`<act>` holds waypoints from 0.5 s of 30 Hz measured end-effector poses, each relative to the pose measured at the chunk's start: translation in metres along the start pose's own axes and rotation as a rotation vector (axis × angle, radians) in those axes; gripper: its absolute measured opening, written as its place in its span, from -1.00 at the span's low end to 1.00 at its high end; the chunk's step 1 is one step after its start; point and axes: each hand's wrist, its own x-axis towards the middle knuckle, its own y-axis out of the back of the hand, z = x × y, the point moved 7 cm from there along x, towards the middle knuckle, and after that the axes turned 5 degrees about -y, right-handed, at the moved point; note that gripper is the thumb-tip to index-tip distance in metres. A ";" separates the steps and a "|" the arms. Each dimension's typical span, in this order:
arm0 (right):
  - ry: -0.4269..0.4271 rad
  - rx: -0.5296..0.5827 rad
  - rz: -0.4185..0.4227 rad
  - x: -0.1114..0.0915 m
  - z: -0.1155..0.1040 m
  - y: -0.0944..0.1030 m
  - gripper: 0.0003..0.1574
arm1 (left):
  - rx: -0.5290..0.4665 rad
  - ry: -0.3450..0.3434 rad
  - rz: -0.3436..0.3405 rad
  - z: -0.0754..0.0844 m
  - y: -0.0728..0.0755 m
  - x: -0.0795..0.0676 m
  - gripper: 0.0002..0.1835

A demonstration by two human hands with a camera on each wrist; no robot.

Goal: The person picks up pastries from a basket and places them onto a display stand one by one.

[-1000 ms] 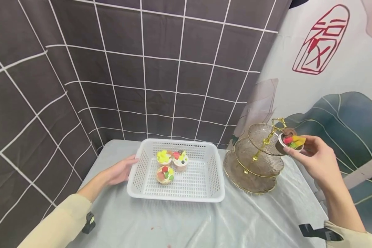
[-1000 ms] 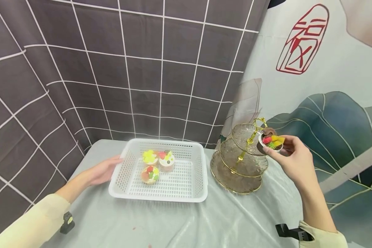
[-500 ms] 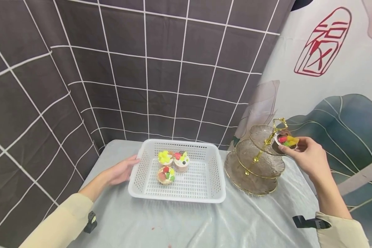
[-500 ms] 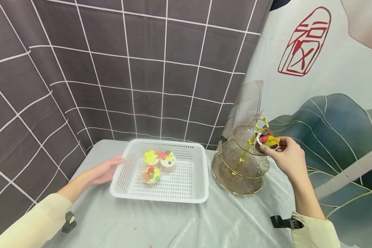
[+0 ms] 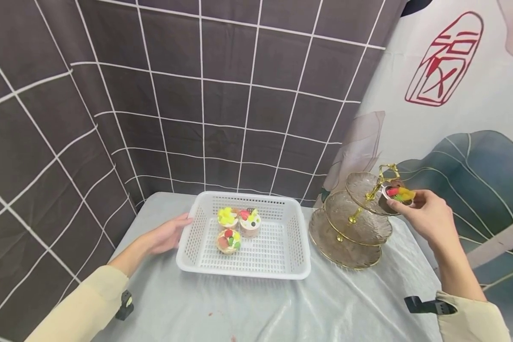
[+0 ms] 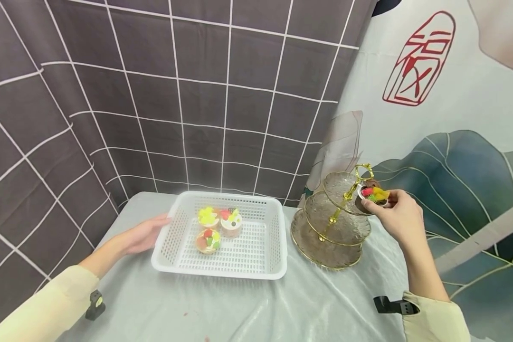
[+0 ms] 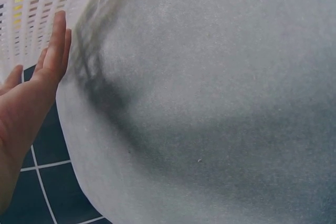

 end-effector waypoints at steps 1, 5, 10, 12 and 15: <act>-0.002 -0.005 0.005 0.000 0.000 0.000 0.05 | -0.001 -0.001 -0.002 0.000 0.000 0.000 -0.27; -0.015 -0.002 0.039 -0.001 0.000 0.003 0.05 | 0.001 -0.001 -0.002 0.000 -0.001 0.001 -0.26; -0.043 0.034 0.048 -0.001 0.002 0.007 0.08 | -0.001 -0.001 -0.010 0.001 -0.002 0.000 -0.26; -0.030 0.030 0.019 0.000 0.001 0.005 0.09 | 0.002 -0.001 -0.011 0.002 -0.002 0.000 -0.27; 0.006 0.004 -0.014 0.001 0.000 0.001 0.09 | 0.008 -0.002 -0.010 0.001 -0.002 0.000 -0.27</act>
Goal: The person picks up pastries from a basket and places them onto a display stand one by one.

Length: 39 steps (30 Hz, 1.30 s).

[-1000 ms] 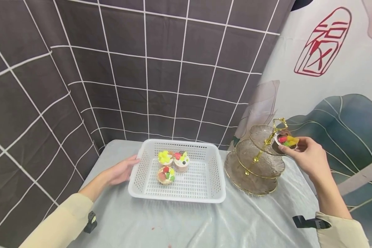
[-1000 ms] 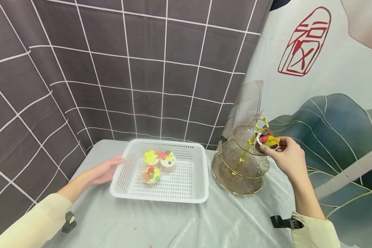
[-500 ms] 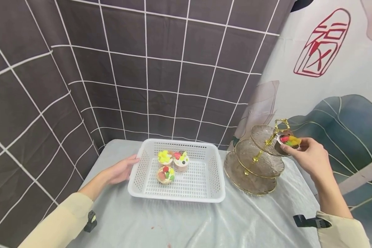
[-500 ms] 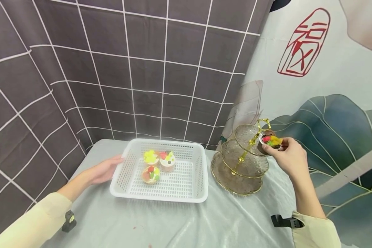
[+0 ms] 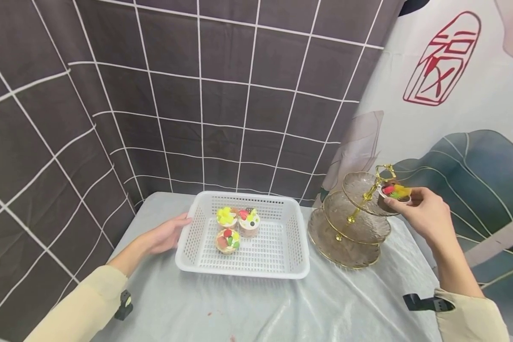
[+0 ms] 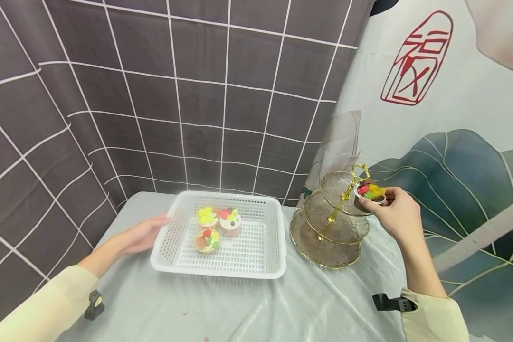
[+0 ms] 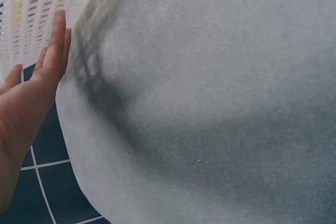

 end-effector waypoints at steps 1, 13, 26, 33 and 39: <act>0.010 -0.009 -0.003 0.001 -0.001 -0.001 0.08 | -0.002 -0.001 0.000 0.000 0.000 0.000 -0.27; 0.097 -0.052 -0.021 0.003 -0.005 -0.004 0.11 | -0.005 -0.006 -0.004 -0.005 0.002 0.000 -0.28; 0.234 0.225 0.268 -0.026 -0.042 0.038 -0.04 | 0.005 -0.027 -0.038 0.001 -0.001 0.000 -0.28; 0.495 0.446 0.279 -0.047 -0.094 0.026 -0.10 | 0.013 -0.037 -0.058 0.001 -0.001 0.004 -0.28; 0.640 0.518 0.125 -0.061 -0.131 -0.031 -0.17 | 0.009 -0.033 -0.062 0.003 0.003 0.002 -0.29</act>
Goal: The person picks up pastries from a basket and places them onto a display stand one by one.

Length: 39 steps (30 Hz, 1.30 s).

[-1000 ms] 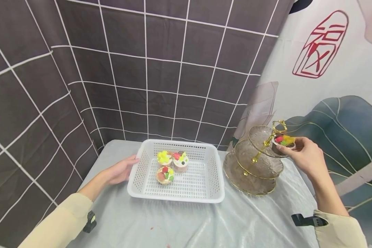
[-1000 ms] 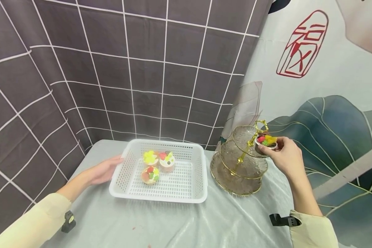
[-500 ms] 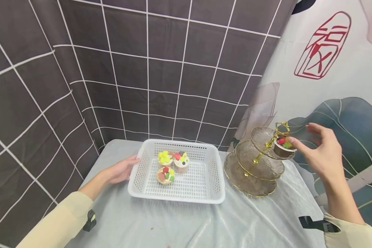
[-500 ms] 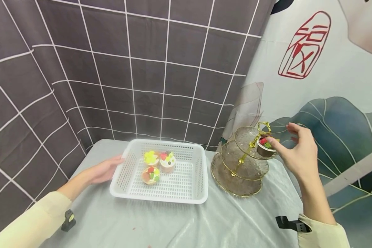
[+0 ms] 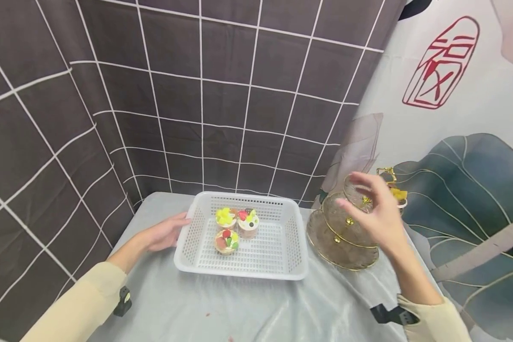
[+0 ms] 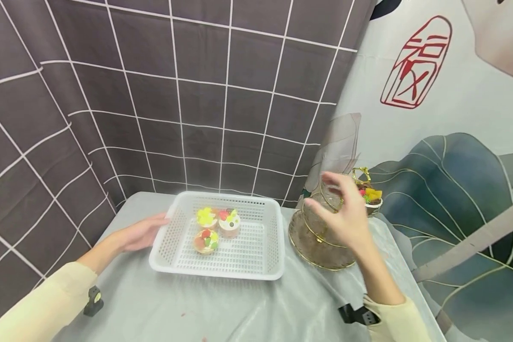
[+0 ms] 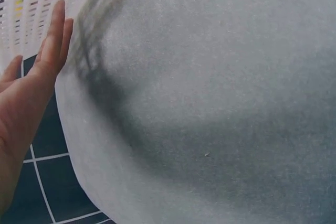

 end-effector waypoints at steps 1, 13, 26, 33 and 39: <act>-0.007 0.014 -0.032 -0.002 0.002 -0.013 -0.19 | 0.000 0.002 0.003 0.000 0.001 -0.001 -0.28; -0.150 0.140 -0.304 -0.023 0.032 -0.145 -0.23 | -0.008 0.002 0.030 0.000 0.001 0.001 -0.27; -0.304 0.277 -0.448 -0.064 0.025 -0.262 -0.16 | 0.009 0.008 0.045 -0.005 0.004 0.002 -0.27; -0.340 0.156 -0.531 -0.069 0.024 -0.296 -0.08 | 0.011 0.007 0.058 -0.005 0.004 0.001 -0.27; -0.316 0.036 -0.564 -0.069 0.026 -0.308 -0.11 | 0.009 0.013 0.059 -0.006 0.003 0.000 -0.26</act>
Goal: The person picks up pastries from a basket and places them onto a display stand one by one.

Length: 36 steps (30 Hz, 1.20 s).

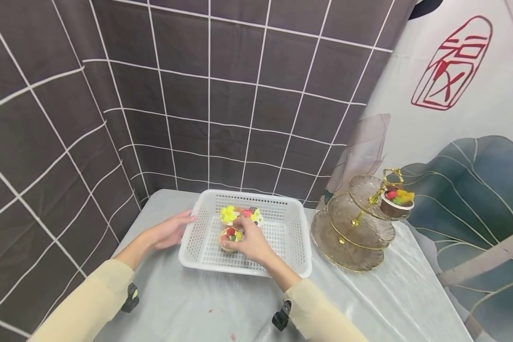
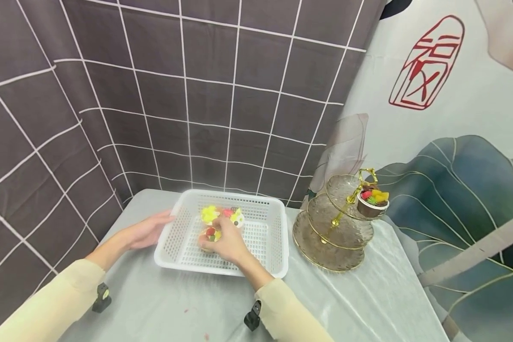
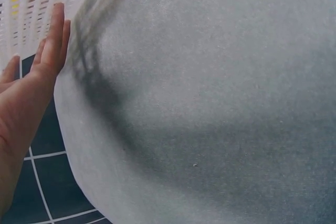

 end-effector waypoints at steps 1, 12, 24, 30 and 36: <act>0.006 -0.016 0.002 0.001 0.000 -0.001 -0.12 | 0.001 0.001 0.001 0.000 0.000 0.000 -0.26; -0.037 -0.075 -0.033 0.010 0.011 -0.005 -0.14 | 0.006 0.000 -0.008 0.000 -0.004 0.001 -0.28; -0.069 -0.188 -0.153 0.007 0.017 -0.025 -0.02 | -0.018 -0.008 -0.017 -0.002 0.001 0.001 -0.24; -0.067 -0.207 -0.188 0.007 0.015 -0.030 -0.12 | -0.028 -0.010 -0.001 -0.003 0.005 -0.002 -0.24; -0.041 -0.159 -0.145 0.003 0.016 -0.017 -0.18 | -0.031 -0.033 -0.026 -0.002 -0.001 -0.001 -0.24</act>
